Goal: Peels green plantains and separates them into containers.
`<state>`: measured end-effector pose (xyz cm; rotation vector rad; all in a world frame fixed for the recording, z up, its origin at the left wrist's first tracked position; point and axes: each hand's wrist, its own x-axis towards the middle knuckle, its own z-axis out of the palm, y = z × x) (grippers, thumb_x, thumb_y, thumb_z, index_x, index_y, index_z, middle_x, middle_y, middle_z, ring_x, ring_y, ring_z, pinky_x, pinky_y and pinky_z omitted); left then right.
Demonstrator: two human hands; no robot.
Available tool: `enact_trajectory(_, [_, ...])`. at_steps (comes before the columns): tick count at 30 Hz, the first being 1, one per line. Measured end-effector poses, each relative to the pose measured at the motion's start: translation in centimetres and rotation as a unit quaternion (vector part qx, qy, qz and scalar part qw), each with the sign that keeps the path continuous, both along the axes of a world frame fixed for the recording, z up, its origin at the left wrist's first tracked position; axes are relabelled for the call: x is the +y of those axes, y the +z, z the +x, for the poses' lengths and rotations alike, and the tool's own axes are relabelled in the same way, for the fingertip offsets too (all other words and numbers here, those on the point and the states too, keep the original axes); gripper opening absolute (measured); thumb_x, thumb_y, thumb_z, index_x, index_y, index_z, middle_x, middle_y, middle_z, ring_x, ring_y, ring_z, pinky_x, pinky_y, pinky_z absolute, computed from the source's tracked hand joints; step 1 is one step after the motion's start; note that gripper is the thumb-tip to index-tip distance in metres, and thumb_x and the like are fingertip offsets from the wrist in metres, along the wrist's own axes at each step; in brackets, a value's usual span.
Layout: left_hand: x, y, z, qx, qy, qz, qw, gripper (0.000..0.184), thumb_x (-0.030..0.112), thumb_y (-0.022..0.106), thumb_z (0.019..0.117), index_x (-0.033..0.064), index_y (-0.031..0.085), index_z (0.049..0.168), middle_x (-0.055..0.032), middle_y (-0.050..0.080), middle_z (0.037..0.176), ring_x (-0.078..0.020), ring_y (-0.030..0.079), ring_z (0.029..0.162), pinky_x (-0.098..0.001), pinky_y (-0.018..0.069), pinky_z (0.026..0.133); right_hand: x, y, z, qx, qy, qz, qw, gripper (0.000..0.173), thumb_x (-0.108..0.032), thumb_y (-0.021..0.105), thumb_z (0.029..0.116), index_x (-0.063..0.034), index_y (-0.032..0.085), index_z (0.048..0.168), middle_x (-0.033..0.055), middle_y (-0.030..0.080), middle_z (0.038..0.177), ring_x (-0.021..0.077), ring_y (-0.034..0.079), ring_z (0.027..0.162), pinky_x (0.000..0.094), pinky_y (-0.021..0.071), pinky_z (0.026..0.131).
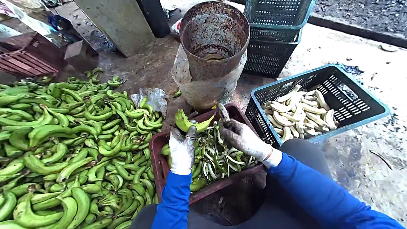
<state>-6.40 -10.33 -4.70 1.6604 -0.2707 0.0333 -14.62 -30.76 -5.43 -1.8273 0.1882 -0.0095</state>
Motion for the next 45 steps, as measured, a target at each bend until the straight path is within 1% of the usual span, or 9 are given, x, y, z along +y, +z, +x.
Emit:
enact_trajectory(5, [-1.3, -0.3, -1.2, -0.017, -0.044, 0.024, 0.999, 0.052, 0.02, 0.072, 0.0952, 0.0056, 0.05, 0.14, -0.0067, 0.07, 0.121, -0.0177, 0.069, 0.111, -0.0368, 0.0596, 0.096, 1.1, -1.0, -0.1, 0.009, 0.037, -0.081, 0.996, 0.04, -0.053, 0.051, 0.1036, -0.0183, 0.065, 0.117, 0.0002, 0.066, 0.081, 0.0146, 0.066, 0.071, 0.042, 0.0578, 0.067])
enact_trajectory(9, [-1.3, 0.0, -1.9, -0.024, -0.02, 0.039, 0.999, 0.05, 0.022, 0.076, 0.0927, 0.0065, 0.054, 0.135, -0.0046, 0.072, 0.114, -0.0144, 0.071, 0.099, -0.033, 0.0617, 0.085, 1.6, -3.4, 0.8, 0.08, 0.062, -0.124, 0.987, 0.041, -0.052, 0.05, 0.1033, -0.0151, 0.066, 0.107, 0.0038, 0.065, 0.08, 0.018, 0.066, 0.073, 0.0441, 0.056, 0.069])
enact_trajectory(12, [-0.1, 1.6, -1.0, 0.021, -0.042, -0.115, 0.992, 0.051, 0.021, 0.071, 0.096, 0.0033, 0.049, 0.139, -0.0164, 0.07, 0.117, -0.0293, 0.072, 0.099, -0.0455, 0.063, 0.082, 1.1, -5.1, 1.2, 0.149, 0.084, -0.168, 0.971, 0.046, -0.053, 0.056, 0.0976, -0.011, 0.064, 0.113, 0.0107, 0.067, 0.094, 0.0273, 0.066, 0.089, 0.0556, 0.0529, 0.081])
enact_trajectory(18, [1.5, 1.4, -0.1, 0.237, -0.006, -0.221, 0.946, 0.044, 0.051, 0.047, 0.1054, 0.0197, 0.062, 0.132, -0.0056, 0.069, 0.107, -0.0178, 0.067, 0.085, -0.0375, 0.059, 0.069, 2.6, -1.7, -0.4, -0.066, 0.112, -0.202, 0.971, 0.059, -0.048, 0.061, 0.0992, -0.0223, 0.05, 0.152, 0.0046, 0.064, 0.128, 0.015, 0.063, 0.111, 0.0428, 0.0547, 0.097])
enact_trajectory(28, [0.6, 1.2, -1.3, 0.281, -0.054, -0.177, 0.942, 0.049, 0.052, 0.04, 0.1074, 0.0112, 0.066, 0.113, -0.0083, 0.067, 0.084, -0.0169, 0.065, 0.068, -0.0338, 0.058, 0.06, 3.7, -1.5, -1.1, -0.151, 0.116, -0.252, 0.949, 0.046, -0.054, 0.051, 0.1039, -0.017, 0.069, 0.126, 0.0011, 0.07, 0.105, 0.0124, 0.067, 0.092, 0.0388, 0.0569, 0.081])
enact_trajectory(35, [-0.1, 0.5, -1.2, 0.296, -0.047, -0.185, 0.936, 0.053, 0.056, 0.041, 0.1057, 0.0115, 0.066, 0.119, -0.0102, 0.067, 0.087, -0.0184, 0.062, 0.065, -0.0339, 0.0546, 0.056, -1.9, -0.8, 1.7, -0.025, -0.087, -0.247, 0.965, 0.051, -0.061, 0.044, 0.104, -0.0263, 0.064, 0.137, 0.0052, 0.07, 0.114, 0.0234, 0.069, 0.098, 0.0566, 0.0563, 0.083])
enact_trajectory(37, [0.4, 0.6, -0.6, 0.308, -0.071, -0.228, 0.921, 0.051, 0.055, 0.042, 0.1056, 0.0102, 0.062, 0.12, -0.0105, 0.063, 0.083, -0.0183, 0.059, 0.06, -0.033, 0.0534, 0.052, -2.7, -0.1, 1.3, -0.014, -0.109, -0.205, 0.973, 0.053, -0.063, 0.047, 0.102, -0.0282, 0.061, 0.139, 0.0036, 0.071, 0.105, 0.0207, 0.069, 0.087, 0.0544, 0.0573, 0.076])
enact_trajectory(40, [0.6, 1.3, 0.2, 0.308, -0.061, -0.252, 0.915, 0.045, 0.046, 0.044, 0.1076, 0.0132, 0.059, 0.134, -0.0131, 0.067, 0.096, -0.0208, 0.064, 0.065, -0.0352, 0.0572, 0.056, -0.8, 0.7, -0.3, -0.06, -0.045, -0.137, 0.988, 0.042, -0.052, 0.061, 0.0999, -0.0238, 0.06, 0.131, -0.0006, 0.068, 0.085, 0.0136, 0.065, 0.069, 0.0412, 0.0583, 0.063])
enact_trajectory(45, [0.5, 0.3, -0.3, 0.261, -0.053, -0.258, 0.928, 0.04, 0.044, 0.039, 0.1092, 0.0133, 0.063, 0.121, -0.0077, 0.066, 0.086, -0.0161, 0.063, 0.065, -0.0323, 0.0562, 0.056, 3.3, -0.3, -2.0, -0.106, 0.119, -0.141, 0.977, 0.039, -0.051, 0.058, 0.1023, -0.0194, 0.068, 0.124, -0.0046, 0.072, 0.101, 0.006, 0.068, 0.089, 0.0355, 0.0595, 0.081])
